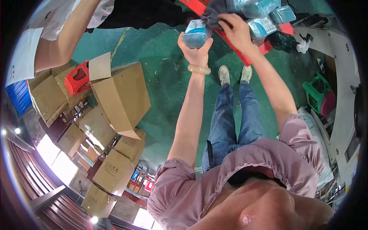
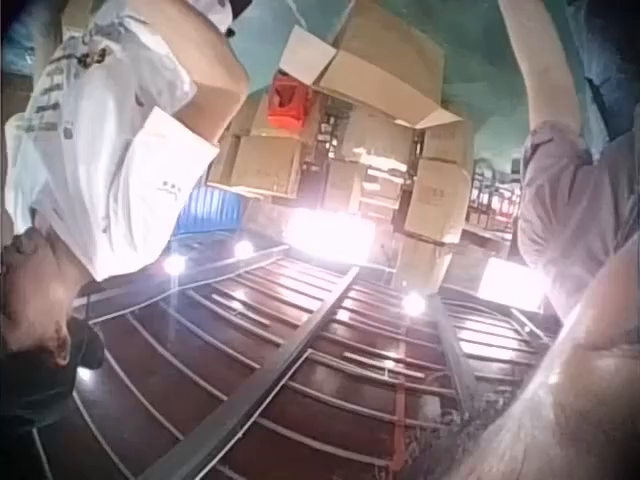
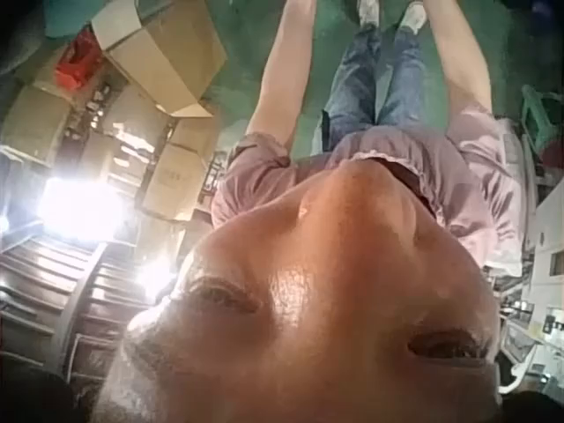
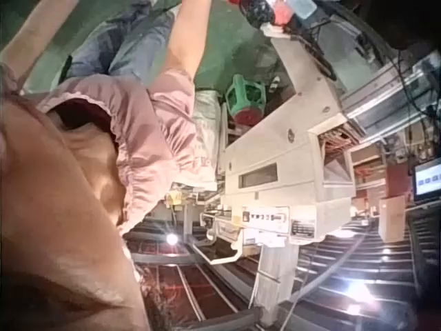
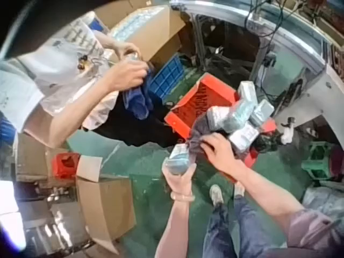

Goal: Packaging and organizing items inside a large cardboard box on a factory floor.

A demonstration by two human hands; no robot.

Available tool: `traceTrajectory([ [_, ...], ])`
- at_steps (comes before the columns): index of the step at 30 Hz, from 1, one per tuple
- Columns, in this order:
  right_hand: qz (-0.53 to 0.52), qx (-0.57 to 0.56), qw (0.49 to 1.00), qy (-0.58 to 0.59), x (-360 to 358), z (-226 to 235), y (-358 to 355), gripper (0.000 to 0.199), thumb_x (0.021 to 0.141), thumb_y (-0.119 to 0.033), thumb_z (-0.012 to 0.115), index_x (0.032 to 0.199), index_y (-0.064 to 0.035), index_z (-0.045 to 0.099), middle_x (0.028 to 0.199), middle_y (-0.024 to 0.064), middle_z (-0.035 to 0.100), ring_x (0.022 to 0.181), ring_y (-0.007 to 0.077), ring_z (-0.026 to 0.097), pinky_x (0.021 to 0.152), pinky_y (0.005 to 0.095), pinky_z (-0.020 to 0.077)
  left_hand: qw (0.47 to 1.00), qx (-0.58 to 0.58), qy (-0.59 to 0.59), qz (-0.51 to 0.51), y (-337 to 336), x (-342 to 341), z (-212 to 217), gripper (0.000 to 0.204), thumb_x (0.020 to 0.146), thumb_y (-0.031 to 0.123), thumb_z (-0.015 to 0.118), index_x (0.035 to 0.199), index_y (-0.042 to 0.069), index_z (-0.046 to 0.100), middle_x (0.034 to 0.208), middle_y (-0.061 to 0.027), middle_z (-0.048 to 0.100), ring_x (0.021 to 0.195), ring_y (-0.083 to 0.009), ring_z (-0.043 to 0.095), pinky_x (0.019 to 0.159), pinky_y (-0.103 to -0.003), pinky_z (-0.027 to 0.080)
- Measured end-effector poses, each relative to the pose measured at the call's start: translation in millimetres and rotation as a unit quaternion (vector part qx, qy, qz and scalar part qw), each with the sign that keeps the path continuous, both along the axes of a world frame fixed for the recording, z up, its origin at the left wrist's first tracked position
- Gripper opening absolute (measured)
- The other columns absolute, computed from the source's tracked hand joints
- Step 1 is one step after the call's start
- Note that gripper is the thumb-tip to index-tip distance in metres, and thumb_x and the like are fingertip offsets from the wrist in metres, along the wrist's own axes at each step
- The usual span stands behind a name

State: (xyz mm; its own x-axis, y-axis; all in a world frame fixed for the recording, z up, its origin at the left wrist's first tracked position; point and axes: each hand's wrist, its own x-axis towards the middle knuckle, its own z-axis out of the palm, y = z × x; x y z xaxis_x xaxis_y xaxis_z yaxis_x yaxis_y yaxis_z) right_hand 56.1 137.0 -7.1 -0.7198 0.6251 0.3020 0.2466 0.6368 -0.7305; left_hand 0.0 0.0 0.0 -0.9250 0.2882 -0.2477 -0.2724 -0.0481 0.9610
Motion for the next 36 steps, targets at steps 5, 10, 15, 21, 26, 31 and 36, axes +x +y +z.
traceTrajectory([
  [5,-0.009,-0.166,0.986,0.035,-26,5,-36,0.019,0.078,-0.020,0.066,0.091,-0.0064,0.065,0.086,0.0129,0.064,0.077,0.0270,0.062,0.067,0.0357,0.0492,0.998,0.012,0.039,0.050,10,-9,1,0.088,0.056,-0.002,0.078,0.129,0.002,0.029,0.118,-0.0122,0.041,0.103,-0.0214,0.049,0.085,-0.033,0.047],
  [10,-0.084,-0.271,0.958,0.044,-33,-4,-34,0.020,0.079,-0.020,0.064,0.091,-0.0040,0.065,0.080,0.0126,0.065,0.071,0.0253,0.063,0.066,0.0334,0.0491,0.995,-0.042,0.049,0.079,9,1,7,0.086,0.056,-0.001,0.078,0.128,0.002,0.031,0.118,-0.0118,0.042,0.103,-0.0202,0.048,0.086,-0.033,0.046],
  [15,-0.076,-0.340,0.937,0.026,-29,6,-42,0.021,0.078,-0.021,0.066,0.090,-0.0039,0.065,0.077,0.0094,0.065,0.067,0.0169,0.062,0.065,0.0294,0.0485,0.996,-0.024,0.061,0.061,4,-6,15,0.081,0.056,0.000,0.077,0.125,0.001,0.034,0.117,-0.0108,0.042,0.102,-0.0194,0.048,0.087,-0.033,0.046],
  [21,-0.133,-0.355,0.924,0.045,-35,7,-39,0.020,0.081,-0.019,0.067,0.092,-0.0030,0.064,0.074,0.0001,0.062,0.067,0.0042,0.052,0.062,0.0210,0.0432,0.998,-0.010,0.034,0.055,6,3,21,0.080,0.057,-0.002,0.077,0.125,0.001,0.034,0.116,-0.0096,0.043,0.101,-0.0188,0.049,0.085,-0.033,0.046],
  [26,-0.163,-0.376,0.910,0.061,-37,-9,-25,0.019,0.080,-0.017,0.068,0.092,-0.0032,0.064,0.072,-0.0020,0.060,0.066,0.0041,0.050,0.060,0.0208,0.0422,0.997,0.048,-0.042,0.043,1,4,23,0.080,0.059,-0.004,0.075,0.127,0.001,0.033,0.114,-0.0098,0.046,0.101,-0.0185,0.049,0.084,-0.032,0.046],
  [31,-0.186,-0.409,0.883,0.134,-32,2,-28,0.018,0.079,-0.015,0.069,0.091,-0.0034,0.065,0.075,-0.0017,0.060,0.067,0.0038,0.049,0.059,0.0209,0.0414,0.980,0.110,-0.166,0.025,-2,-6,43,0.077,0.062,-0.007,0.073,0.128,0.001,0.033,0.113,-0.0105,0.048,0.101,-0.0191,0.051,0.084,-0.032,0.046],
  [36,-0.100,-0.240,0.962,0.083,-23,24,-55,0.018,0.080,-0.016,0.069,0.092,-0.0029,0.064,0.077,-0.0018,0.060,0.068,0.0040,0.048,0.060,0.0206,0.0405,0.989,0.104,-0.106,0.014,-1,-11,27,0.076,0.062,-0.008,0.072,0.127,0.001,0.033,0.113,-0.0106,0.047,0.100,-0.0193,0.051,0.084,-0.032,0.047],
])
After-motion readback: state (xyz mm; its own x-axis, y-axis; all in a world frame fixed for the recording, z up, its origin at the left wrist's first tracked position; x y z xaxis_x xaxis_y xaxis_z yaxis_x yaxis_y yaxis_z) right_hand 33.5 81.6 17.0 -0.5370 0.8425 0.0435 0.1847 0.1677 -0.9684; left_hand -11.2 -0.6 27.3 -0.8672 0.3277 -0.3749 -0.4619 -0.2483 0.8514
